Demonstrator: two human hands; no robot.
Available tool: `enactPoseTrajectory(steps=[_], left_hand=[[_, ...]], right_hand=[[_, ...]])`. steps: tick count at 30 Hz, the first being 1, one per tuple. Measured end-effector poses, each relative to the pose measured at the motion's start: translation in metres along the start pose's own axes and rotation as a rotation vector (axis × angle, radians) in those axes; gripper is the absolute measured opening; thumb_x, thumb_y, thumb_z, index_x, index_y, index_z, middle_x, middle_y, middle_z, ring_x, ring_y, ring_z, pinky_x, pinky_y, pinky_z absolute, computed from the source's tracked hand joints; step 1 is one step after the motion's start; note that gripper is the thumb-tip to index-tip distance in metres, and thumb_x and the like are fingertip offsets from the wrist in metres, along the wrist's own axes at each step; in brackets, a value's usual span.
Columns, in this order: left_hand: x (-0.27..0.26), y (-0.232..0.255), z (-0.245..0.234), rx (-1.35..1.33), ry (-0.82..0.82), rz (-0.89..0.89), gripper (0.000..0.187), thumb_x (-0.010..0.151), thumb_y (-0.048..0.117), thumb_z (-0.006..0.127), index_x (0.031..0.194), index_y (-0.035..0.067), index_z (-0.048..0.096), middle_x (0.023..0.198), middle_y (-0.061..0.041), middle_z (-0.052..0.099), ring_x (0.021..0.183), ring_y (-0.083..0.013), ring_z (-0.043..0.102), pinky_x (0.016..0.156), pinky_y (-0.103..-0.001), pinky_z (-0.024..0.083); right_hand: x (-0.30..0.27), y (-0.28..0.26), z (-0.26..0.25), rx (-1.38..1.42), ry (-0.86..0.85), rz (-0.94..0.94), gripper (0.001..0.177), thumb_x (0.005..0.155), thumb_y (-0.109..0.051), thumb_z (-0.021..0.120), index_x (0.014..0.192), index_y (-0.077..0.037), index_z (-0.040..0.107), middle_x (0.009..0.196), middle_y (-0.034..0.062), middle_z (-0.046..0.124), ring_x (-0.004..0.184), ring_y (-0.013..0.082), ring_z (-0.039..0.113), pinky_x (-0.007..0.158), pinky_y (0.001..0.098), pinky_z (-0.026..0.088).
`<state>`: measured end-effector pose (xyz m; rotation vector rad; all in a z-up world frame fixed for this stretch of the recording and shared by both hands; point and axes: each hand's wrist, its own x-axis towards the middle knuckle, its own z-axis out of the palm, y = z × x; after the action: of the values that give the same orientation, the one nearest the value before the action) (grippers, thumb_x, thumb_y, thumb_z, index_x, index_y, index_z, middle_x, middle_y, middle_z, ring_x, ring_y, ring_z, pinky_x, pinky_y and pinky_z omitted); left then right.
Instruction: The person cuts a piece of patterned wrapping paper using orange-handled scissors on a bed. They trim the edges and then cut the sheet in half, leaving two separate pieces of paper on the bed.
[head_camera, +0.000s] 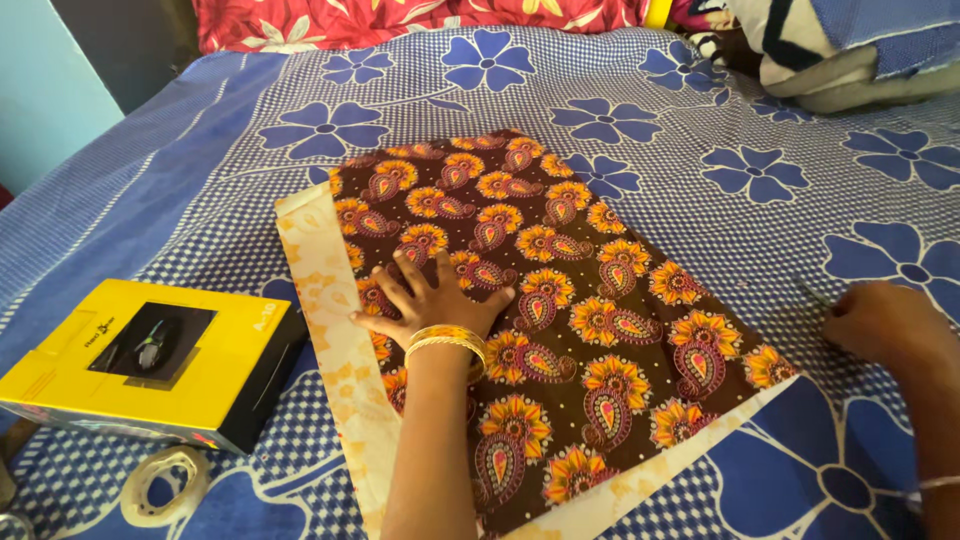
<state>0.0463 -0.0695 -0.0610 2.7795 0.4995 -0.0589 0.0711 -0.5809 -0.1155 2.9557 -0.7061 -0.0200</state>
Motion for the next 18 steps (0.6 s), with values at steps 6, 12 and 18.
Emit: enactPoseTrajectory(steps=[6,12,18], left_hand=[[-0.006,-0.006,-0.015,0.029,-0.060,-0.075,0.125,0.061,0.090,0.068,0.162,0.040,0.012,0.171,-0.014,-0.010,0.155,-0.0439,-0.014,0.108,-0.082,-0.002],[-0.002,-0.008,-0.013,-0.006,-0.054,-0.044,0.121,0.064,0.089,0.067,0.161,0.038,0.014,0.170,-0.015,-0.010,0.154,-0.0436,-0.015,0.108,-0.082,-0.002],[-0.035,0.041,-0.004,-0.008,0.213,0.297,0.116,0.067,0.091,0.059,0.157,0.024,0.030,0.170,-0.015,0.008,0.157,-0.0381,-0.002,0.110,-0.082,-0.002]], right_hand=[[-0.032,-0.056,-0.027,0.435,0.144,-0.046,0.054,0.076,-0.043,0.091,0.104,0.000,0.075,0.089,0.0184,0.077,0.085,0.0318,0.079,0.085,0.0415,0.060],[-0.051,-0.076,-0.036,0.403,0.132,-0.135,0.055,0.074,-0.053,0.086,0.098,-0.003,0.084,0.084,0.0188,0.081,0.078,0.0303,0.075,0.075,0.0407,0.061],[-0.038,-0.072,-0.037,0.341,-0.019,-0.103,0.069,0.068,-0.063,0.087,0.097,-0.001,0.084,0.083,0.0182,0.076,0.075,0.0289,0.073,0.074,0.0419,0.058]])
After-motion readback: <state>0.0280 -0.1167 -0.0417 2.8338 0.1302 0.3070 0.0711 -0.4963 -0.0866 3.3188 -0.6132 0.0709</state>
